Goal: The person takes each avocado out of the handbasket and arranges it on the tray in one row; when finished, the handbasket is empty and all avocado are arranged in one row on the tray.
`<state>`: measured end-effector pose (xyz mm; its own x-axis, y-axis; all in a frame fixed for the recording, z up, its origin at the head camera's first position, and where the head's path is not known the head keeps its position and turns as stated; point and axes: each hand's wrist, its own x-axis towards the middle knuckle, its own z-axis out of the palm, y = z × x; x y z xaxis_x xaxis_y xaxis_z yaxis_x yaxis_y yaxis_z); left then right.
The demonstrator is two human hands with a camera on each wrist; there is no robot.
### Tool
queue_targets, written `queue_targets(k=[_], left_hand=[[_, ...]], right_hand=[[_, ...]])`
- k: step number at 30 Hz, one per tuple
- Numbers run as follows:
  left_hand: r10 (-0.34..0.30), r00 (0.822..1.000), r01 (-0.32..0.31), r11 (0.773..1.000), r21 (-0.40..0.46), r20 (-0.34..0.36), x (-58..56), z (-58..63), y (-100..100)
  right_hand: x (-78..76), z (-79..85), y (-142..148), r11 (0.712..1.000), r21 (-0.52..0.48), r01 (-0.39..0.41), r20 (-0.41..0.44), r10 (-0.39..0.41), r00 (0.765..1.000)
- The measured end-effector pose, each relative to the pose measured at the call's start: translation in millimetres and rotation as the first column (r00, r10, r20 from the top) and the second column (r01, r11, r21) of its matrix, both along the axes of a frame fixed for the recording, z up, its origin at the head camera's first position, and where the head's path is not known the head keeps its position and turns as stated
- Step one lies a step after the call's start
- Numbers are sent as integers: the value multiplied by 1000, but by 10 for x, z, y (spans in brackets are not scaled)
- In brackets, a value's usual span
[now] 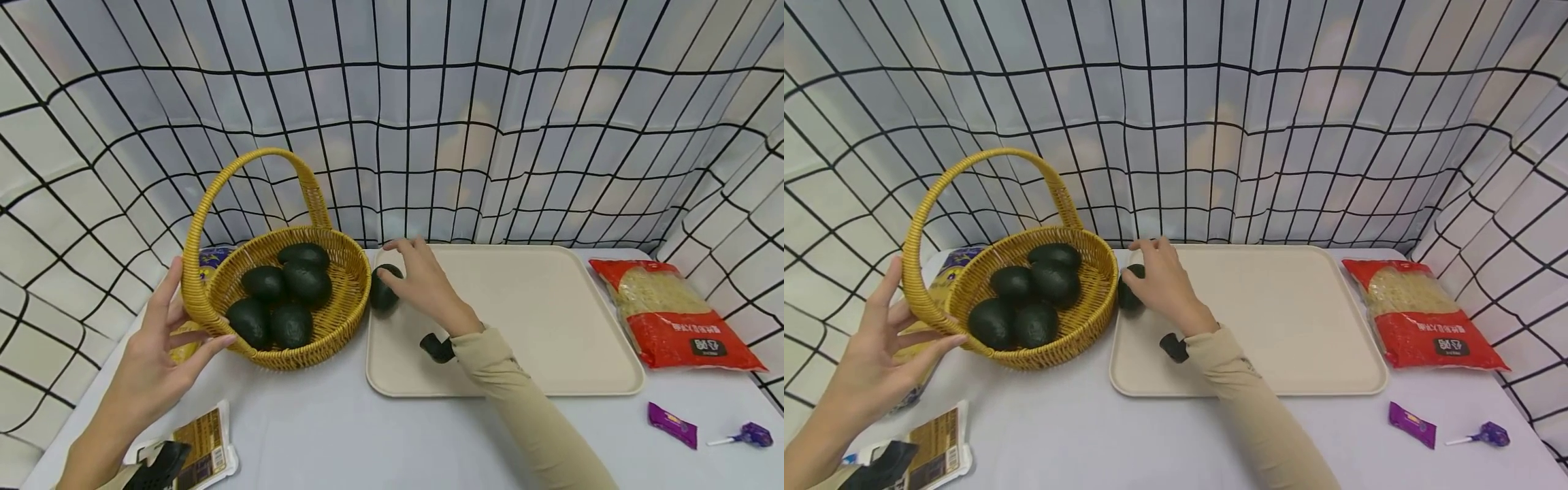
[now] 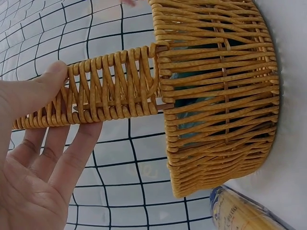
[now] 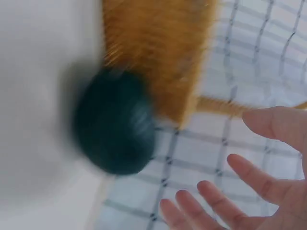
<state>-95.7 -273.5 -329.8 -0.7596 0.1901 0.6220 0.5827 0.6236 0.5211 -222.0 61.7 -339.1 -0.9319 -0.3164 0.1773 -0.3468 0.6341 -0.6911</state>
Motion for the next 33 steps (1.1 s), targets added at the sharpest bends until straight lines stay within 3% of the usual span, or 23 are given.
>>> queue_targets(k=[5,8,11,18,33], left_hand=[[-40,999,40,999,30,6,-5,-26,6],[-39,999,39,999,34,15,3,-44,18],[-9,1000,9,1000,22,26,16,-46,30],[10,1000,-10,1000,16,28,29,-40,47],[-43,999,42,998,45,23,9,-45,27]], right_hand=[[118,158,-264,984,5,-176,-69,176,982],[167,126,-456,958,24,-286,-40,287,957],[208,31,-666,936,43,-349,20,349,937],[293,-118,-1068,913,270,-306,72,298,952],[396,-118,-1447,946,280,-165,188,115,975]])
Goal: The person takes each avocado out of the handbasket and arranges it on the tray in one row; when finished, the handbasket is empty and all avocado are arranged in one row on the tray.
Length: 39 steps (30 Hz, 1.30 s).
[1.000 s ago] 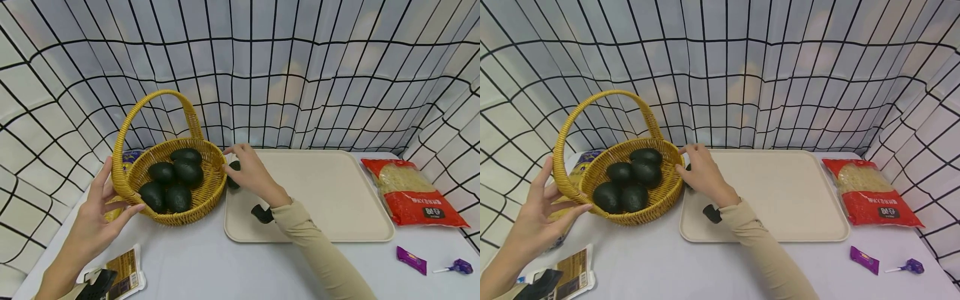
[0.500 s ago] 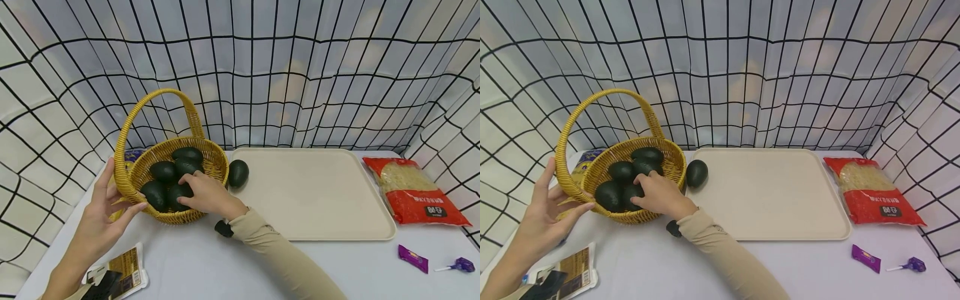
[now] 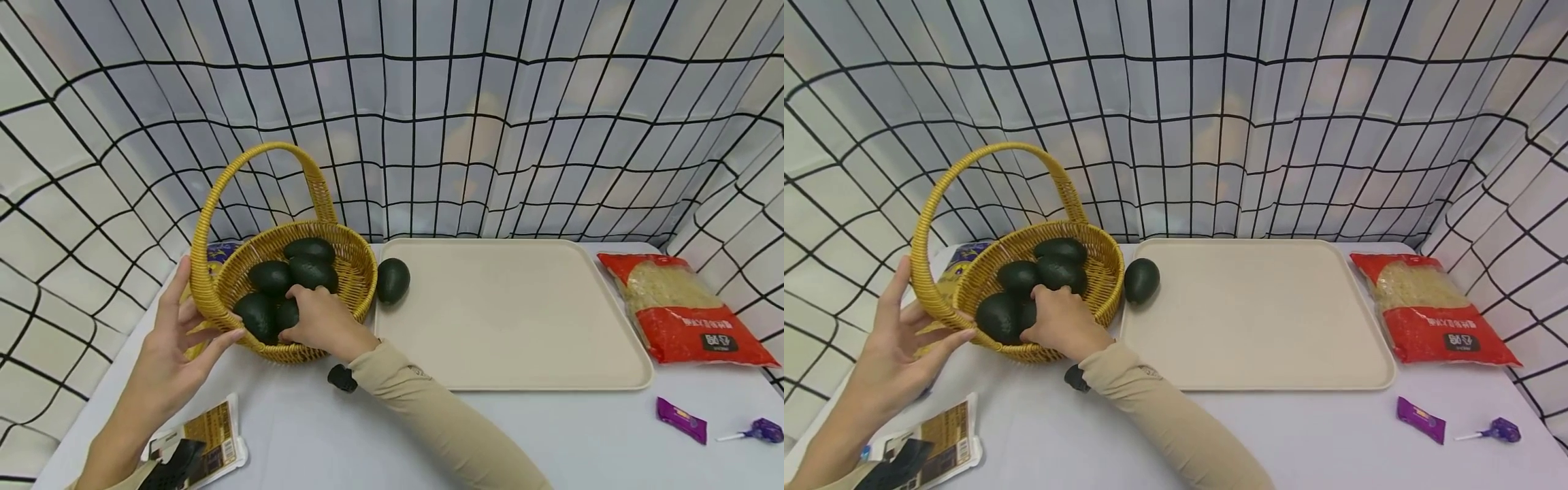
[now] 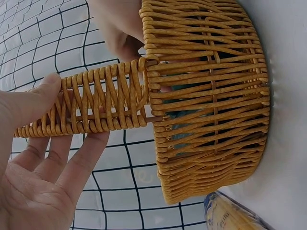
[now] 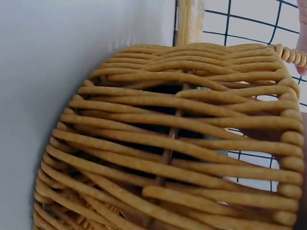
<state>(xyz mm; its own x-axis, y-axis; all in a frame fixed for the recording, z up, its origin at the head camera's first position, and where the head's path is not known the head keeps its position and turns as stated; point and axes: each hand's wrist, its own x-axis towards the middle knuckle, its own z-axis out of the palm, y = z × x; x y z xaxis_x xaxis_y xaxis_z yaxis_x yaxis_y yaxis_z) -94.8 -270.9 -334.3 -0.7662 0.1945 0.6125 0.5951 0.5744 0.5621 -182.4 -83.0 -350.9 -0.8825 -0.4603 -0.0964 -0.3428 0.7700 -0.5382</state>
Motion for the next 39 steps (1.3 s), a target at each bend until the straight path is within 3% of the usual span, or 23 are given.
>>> queue_targets(k=[5,10,19,23,28,33,39], left_hand=[[26,999,-26,1000,2,26,29,14,12],[52,997,-52,999,-8,61,30,43,43],[49,997,-48,999,-16,63,10,38,50],[55,997,-54,998,-27,58,19,36,31],[60,997,-58,998,-38,56,17,43,9],[49,998,-47,999,-24,49,13,54,9],[64,995,-61,998,-31,74,20,56,30]], right_hand=[[-19,-11,27,995,-101,12,27,-9,1000],[-84,105,210,967,-254,-2,80,23,996],[-244,563,1035,890,-441,114,70,-92,993],[-338,642,1502,842,-498,207,100,-181,978],[-472,458,1946,816,-484,317,172,-266,948],[-589,111,2116,828,-409,382,219,-317,923],[-643,-173,2121,861,-318,396,216,-341,915]])
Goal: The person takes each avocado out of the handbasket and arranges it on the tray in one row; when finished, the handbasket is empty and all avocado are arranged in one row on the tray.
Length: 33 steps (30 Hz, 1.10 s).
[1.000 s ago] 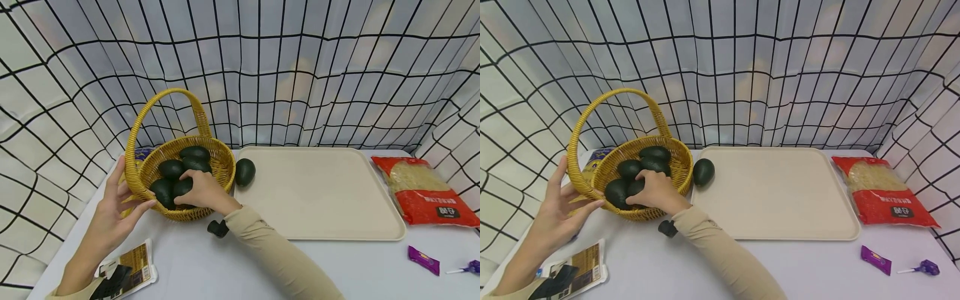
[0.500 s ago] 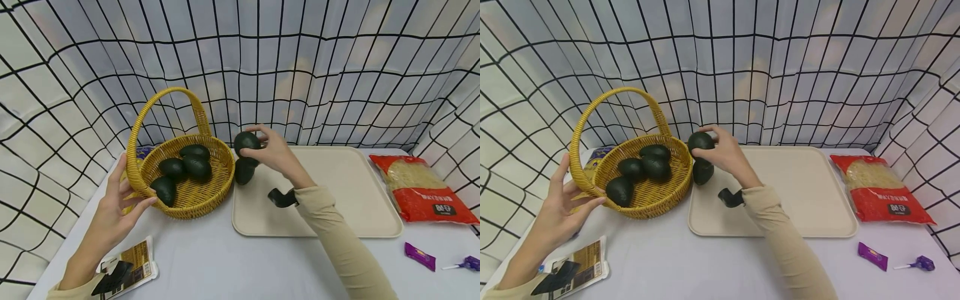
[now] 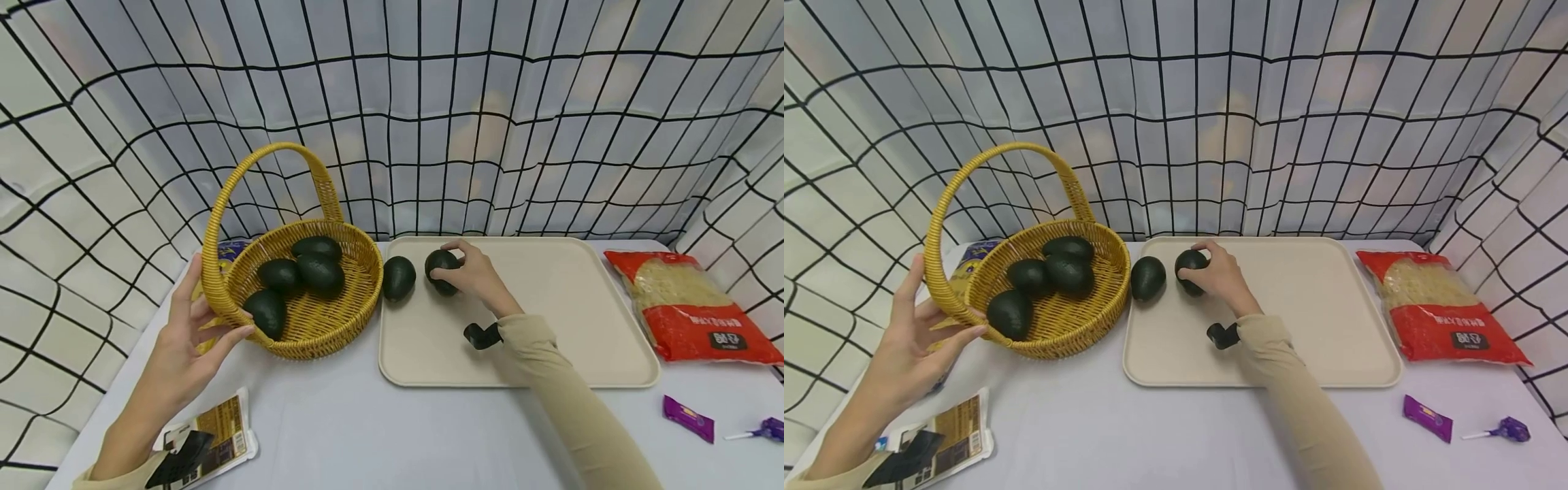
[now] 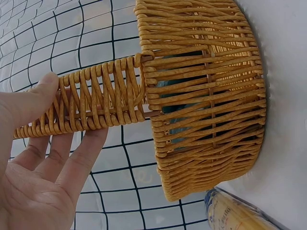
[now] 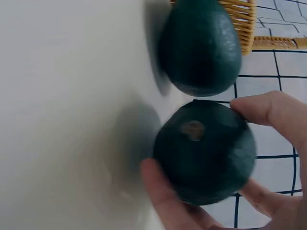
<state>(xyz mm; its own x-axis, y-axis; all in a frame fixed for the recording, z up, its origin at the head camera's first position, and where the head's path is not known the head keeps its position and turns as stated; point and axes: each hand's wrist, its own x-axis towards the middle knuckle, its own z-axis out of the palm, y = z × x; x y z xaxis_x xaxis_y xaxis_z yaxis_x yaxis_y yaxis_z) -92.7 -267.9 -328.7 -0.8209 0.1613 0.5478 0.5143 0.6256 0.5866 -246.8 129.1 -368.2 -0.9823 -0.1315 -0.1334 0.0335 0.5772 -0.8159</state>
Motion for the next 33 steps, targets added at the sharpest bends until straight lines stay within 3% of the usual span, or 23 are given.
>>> queue_targets(k=[3,10,15,21,33], left_hand=[[-2,1000,2,1000,-5,6,4,4,4],[-39,999,40,999,13,-20,-17,-2,-13],[-19,1000,19,1000,6,-11,-7,-9,-13],[-5,1000,5,1000,14,2,17,-14,-11],[-29,999,29,1000,11,-15,-1,5,-14]], right_hand=[[8,-37,-4,998,61,-17,4,17,1000],[-11,75,19,986,148,-79,37,75,997],[-41,37,-1,998,54,-43,77,39,996],[-29,-72,-114,997,-77,-14,43,18,999],[11,13,-124,998,7,-60,-38,60,997]])
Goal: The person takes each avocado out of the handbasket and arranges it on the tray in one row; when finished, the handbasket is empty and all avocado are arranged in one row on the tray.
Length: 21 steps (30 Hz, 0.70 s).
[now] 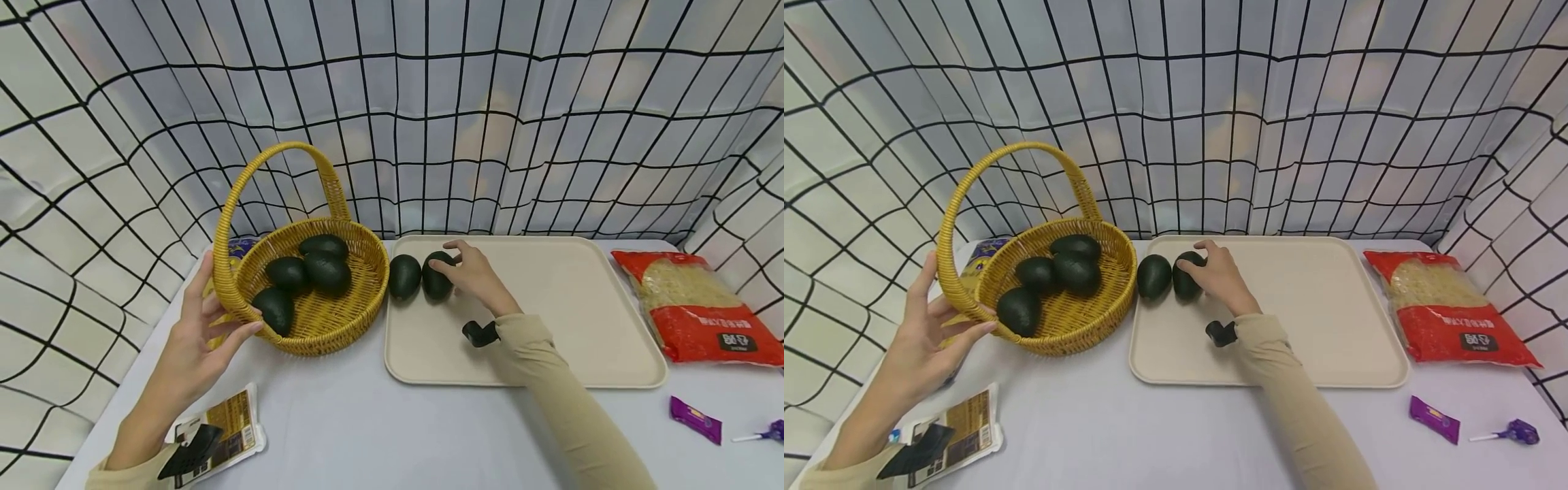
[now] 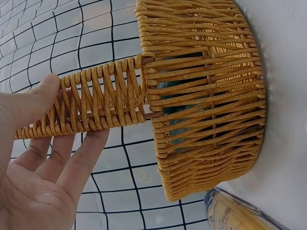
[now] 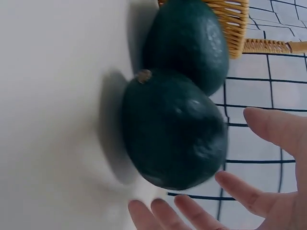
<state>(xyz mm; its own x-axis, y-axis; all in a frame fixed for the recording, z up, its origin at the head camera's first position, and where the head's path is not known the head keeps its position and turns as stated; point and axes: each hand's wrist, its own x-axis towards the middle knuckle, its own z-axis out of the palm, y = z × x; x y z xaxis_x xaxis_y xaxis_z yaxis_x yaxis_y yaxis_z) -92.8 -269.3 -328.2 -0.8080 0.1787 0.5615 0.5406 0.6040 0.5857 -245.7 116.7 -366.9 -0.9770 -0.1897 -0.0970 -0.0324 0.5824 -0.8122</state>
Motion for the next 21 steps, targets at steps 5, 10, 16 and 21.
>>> queue_targets(k=[5,10,16,21], left_hand=[[-18,1000,18,1000,-8,-7,-16,8,-7],[-24,1000,24,1000,-3,-19,8,5,-40],[-17,1000,17,1000,0,-19,21,6,-39],[1,1000,-1,1000,-6,-10,21,7,3]], right_hand=[[40,118,-12,996,82,19,-124,-9,992],[127,311,-269,996,76,-35,-240,52,969],[241,475,-805,968,77,-238,-330,250,910],[272,408,-1227,934,74,-350,-312,355,881]])
